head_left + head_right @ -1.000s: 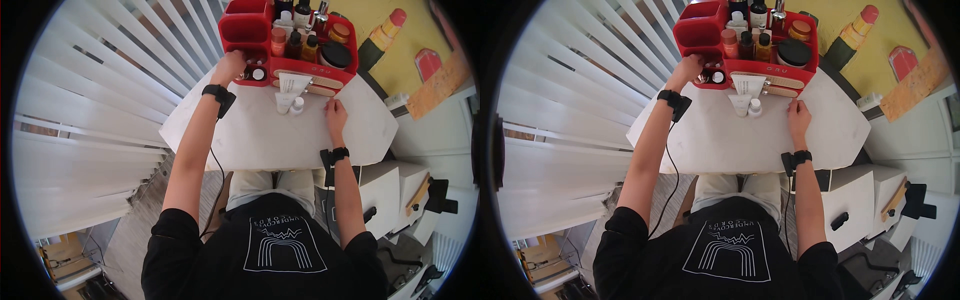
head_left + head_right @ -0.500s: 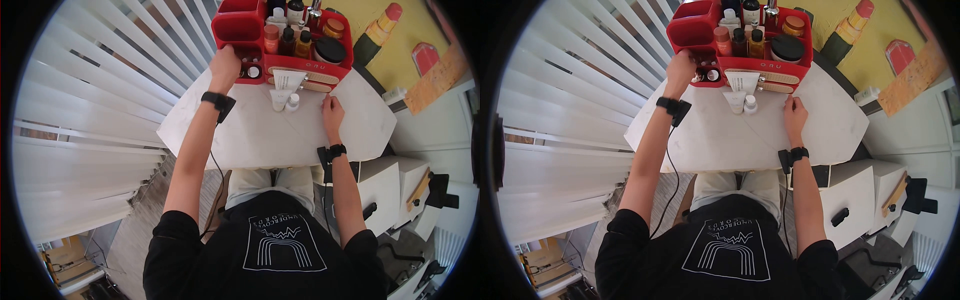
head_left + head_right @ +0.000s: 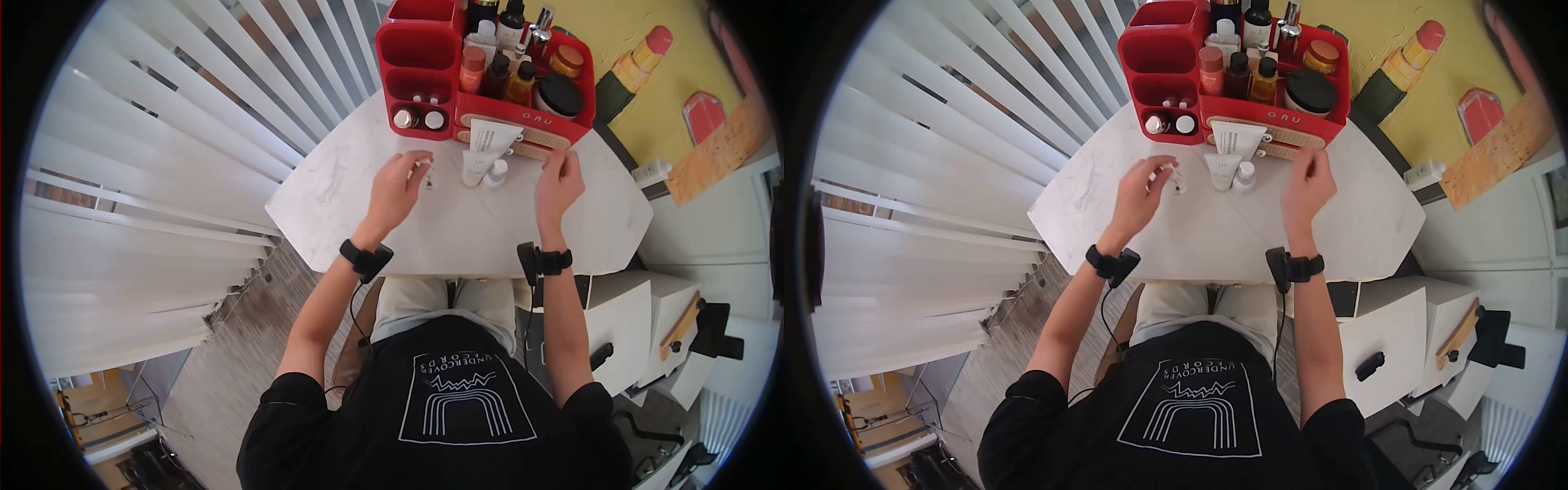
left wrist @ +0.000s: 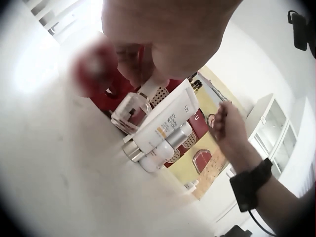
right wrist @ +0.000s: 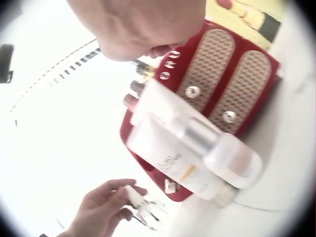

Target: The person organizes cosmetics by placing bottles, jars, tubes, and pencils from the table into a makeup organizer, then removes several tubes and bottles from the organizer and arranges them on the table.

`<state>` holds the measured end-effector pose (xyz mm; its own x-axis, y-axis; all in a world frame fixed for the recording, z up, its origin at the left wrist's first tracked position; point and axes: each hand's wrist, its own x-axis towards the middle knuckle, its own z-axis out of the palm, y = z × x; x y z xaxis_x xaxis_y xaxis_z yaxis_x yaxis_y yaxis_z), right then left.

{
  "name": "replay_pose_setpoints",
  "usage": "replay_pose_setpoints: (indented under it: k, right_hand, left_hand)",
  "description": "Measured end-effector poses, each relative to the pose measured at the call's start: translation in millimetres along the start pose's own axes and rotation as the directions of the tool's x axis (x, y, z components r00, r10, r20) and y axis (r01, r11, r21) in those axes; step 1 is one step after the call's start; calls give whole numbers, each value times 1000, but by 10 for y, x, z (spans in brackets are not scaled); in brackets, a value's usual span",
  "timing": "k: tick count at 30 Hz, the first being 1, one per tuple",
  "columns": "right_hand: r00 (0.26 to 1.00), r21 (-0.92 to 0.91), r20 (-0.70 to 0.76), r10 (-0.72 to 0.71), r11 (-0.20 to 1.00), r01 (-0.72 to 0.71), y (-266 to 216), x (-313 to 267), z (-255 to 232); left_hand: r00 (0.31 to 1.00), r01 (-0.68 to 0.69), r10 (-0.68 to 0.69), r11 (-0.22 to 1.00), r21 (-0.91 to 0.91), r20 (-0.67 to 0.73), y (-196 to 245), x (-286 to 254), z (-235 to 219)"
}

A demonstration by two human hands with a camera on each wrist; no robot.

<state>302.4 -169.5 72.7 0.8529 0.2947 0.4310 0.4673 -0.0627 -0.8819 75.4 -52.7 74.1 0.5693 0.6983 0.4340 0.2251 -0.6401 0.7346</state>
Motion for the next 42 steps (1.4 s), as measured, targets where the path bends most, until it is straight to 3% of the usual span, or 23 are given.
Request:
replay_pose_setpoints:
  k: [1,3,4,6,7,8,10,11,13,14,16,17,19,22,26,32,34,38,40,41,42]
  right_hand:
    - [1000,-3,-1,2,1000,-2,-230,-3,29]
    - [953,23,160,-258,966,257,-728,-3,125]
    - [920,26,306,-247,968,251,-887,8,177]
    - [801,38,548,-240,964,262,-1154,23,350]
    - [727,48,643,-241,960,276,-1253,15,471]
    - [726,49,643,-243,960,277,-1286,1,608]
    - [532,77,710,-462,802,592,-1282,-3,917]
    - [531,81,709,-464,802,592,-1272,-5,1072]
    - [392,-37,830,-398,660,750,-1227,18,1380]
    - [391,-33,828,-402,661,750,-1193,32,1509]
    - [369,-166,886,-280,552,817,-1124,66,1752]
    - [369,-164,885,-283,553,817,-1055,98,1860]
    - [296,-160,950,-102,655,739,-941,148,1998]
    - [240,-187,971,9,654,733,-1049,162,1954]
    - [235,-182,972,20,697,694,-966,180,2049]
    - [284,-212,958,33,747,630,-947,87,2002]
    - [369,-138,916,-156,742,656,-924,77,1996]
    - [389,-159,905,-174,708,688,-1165,108,1842]
    - [483,-88,785,-389,701,708,-1280,90,1662]
    - [485,-97,787,-382,700,708,-1328,90,1535]
    - [526,52,671,-522,741,670,-1375,86,1376]
  left_hand:
    - [999,47,-45,997,-67,28,41,-46,27]
    - [997,9,-3,996,-84,78,-22,-111,88]
    - [992,-28,41,995,-100,123,-61,-146,118]
    - [983,-2,24,993,-117,180,-78,-202,172]
    - [973,58,-8,976,-209,232,-75,-229,203]
    - [957,121,-33,948,-295,287,-74,-254,222]
    - [947,129,-35,952,-276,320,-58,-281,219]
    - [939,135,-51,963,-231,339,-21,-302,200]
    - [933,139,-67,974,-181,353,-35,-309,202]
    - [910,172,-85,968,-184,405,-93,-327,230]
    - [885,203,-102,963,-178,455,-125,-317,232]
    - [873,239,-127,953,-186,470,-114,-314,232]
    - [862,275,-153,942,-191,484,-107,-304,233]
    - [888,253,-135,942,-222,439,-104,-325,256]
    - [893,292,-168,923,-252,417,-115,-322,298]
    - [899,287,-183,932,-220,399,-79,-306,288]
    - [895,279,-184,941,-189,405,-83,-299,288]
    - [907,279,-179,933,-226,381,-120,-332,329]
    - [910,287,-185,927,-242,371,-119,-341,345]
    - [933,219,-158,962,-161,325,-103,-331,342]
    - [953,151,-125,986,-74,277,-84,-314,341]
